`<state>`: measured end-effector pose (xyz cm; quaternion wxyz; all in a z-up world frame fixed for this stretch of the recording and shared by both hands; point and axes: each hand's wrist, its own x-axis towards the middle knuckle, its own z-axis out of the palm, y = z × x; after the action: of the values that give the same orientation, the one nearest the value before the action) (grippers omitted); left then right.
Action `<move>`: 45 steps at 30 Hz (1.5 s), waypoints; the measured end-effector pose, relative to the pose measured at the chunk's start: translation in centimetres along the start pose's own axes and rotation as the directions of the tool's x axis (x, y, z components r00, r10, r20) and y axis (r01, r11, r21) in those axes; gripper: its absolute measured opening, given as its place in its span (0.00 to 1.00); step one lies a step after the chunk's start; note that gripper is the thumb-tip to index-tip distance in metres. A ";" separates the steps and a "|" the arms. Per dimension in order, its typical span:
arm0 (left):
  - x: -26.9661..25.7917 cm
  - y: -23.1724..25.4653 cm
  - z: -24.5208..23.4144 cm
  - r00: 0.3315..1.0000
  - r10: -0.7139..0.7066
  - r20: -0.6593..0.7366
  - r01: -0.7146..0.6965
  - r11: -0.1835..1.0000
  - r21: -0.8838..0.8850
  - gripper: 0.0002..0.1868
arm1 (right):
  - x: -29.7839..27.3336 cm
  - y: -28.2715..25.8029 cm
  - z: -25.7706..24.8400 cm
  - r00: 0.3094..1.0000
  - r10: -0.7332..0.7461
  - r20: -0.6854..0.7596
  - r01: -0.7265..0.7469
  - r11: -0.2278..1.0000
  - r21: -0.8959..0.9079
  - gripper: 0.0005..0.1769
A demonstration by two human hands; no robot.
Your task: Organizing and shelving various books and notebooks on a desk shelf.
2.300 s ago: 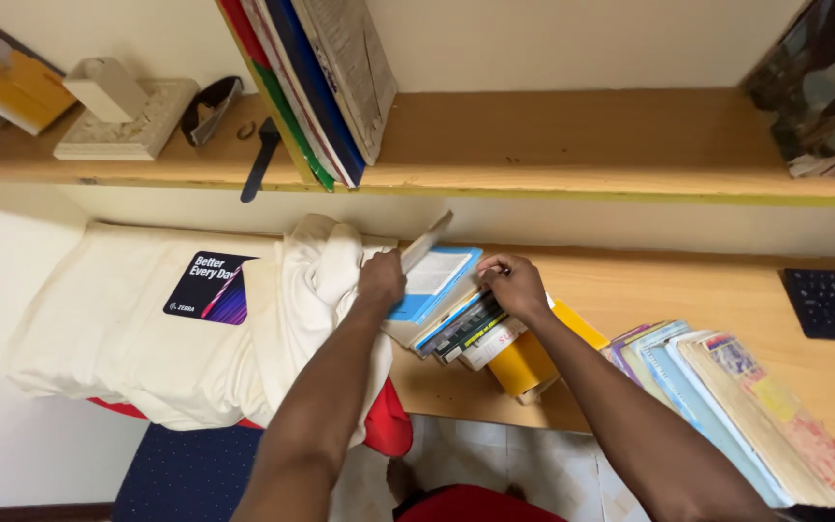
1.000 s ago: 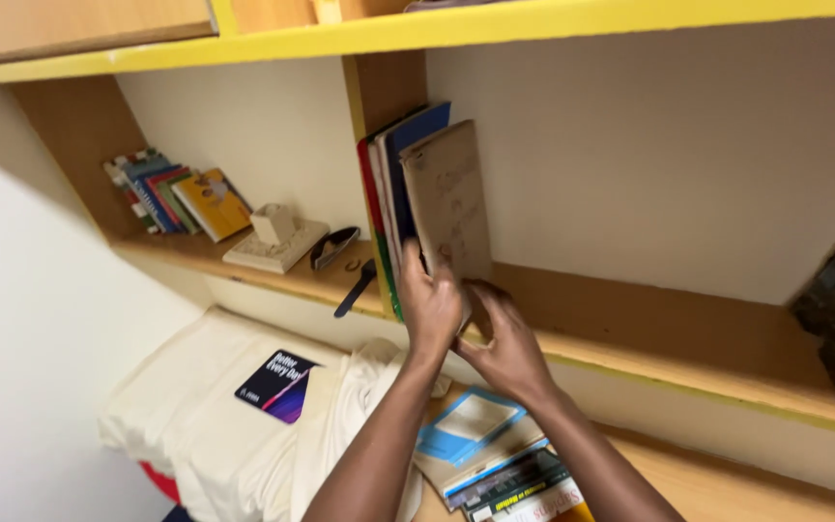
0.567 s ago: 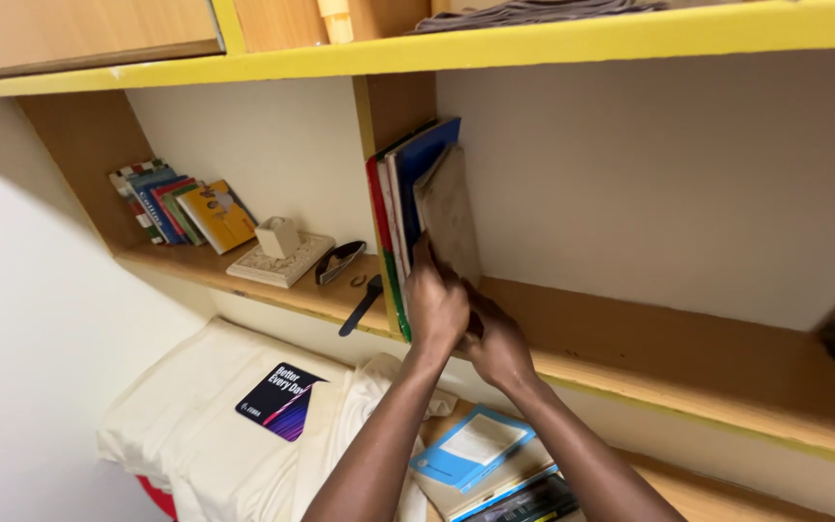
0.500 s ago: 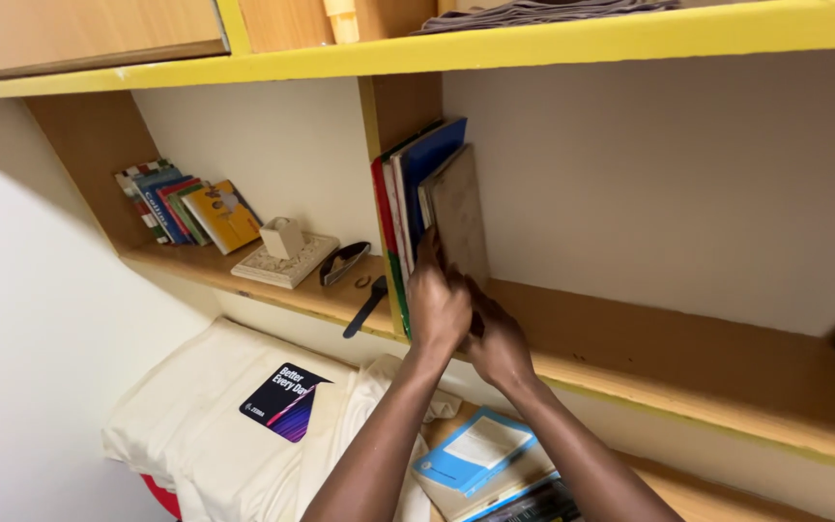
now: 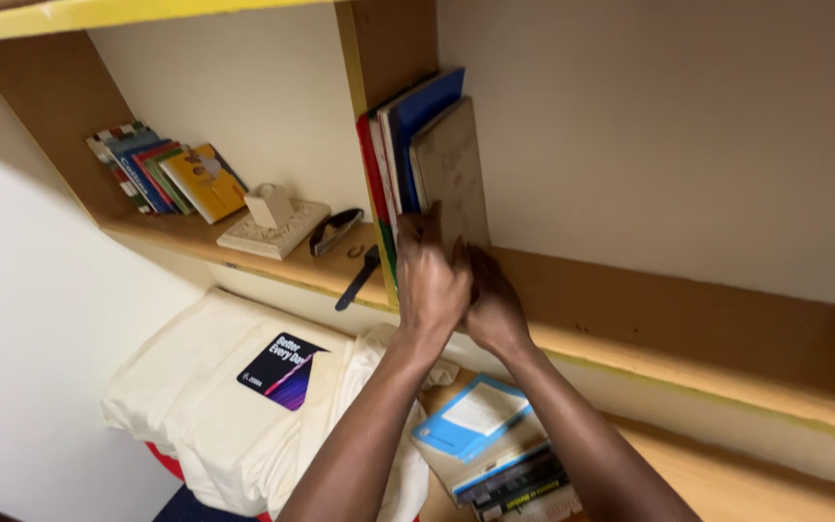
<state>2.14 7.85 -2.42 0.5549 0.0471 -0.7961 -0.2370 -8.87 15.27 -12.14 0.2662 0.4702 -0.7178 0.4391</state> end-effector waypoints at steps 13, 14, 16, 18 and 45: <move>-5.8 0.4 -3.9 0.988 -0.121 0.095 0.128 0.989 -0.072 0.19 | -1.4 -0.2 -2.6 0.952 0.294 -0.083 -0.179 0.758 0.627 0.25; -6.7 0.5 -4.0 0.983 -0.146 0.114 0.154 0.986 -0.068 0.19 | -2.0 -0.7 -3.4 0.947 0.316 -0.063 -0.210 0.752 0.625 0.25; -7.9 0.5 -3.9 0.976 -0.170 0.133 0.190 0.970 -0.154 0.15 | -2.2 -1.3 -4.6 0.962 0.266 -0.060 -0.153 0.709 0.688 0.12; -10.2 1.2 -4.0 0.963 -0.211 0.167 0.237 0.960 -0.151 0.14 | -4.4 -3.8 -6.5 0.946 0.323 0.013 -0.239 0.670 0.703 0.08; -27.7 -16.6 13.1 0.176 -0.370 0.912 0.144 0.926 0.348 0.22 | -23.3 8.5 0.7 0.579 0.747 0.325 -0.813 0.558 0.166 0.08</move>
<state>-2.35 6.82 -36.94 -0.1147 0.0742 -0.9634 -0.2304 -6.89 26.39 -34.25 -0.1115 0.1802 -0.8012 0.5597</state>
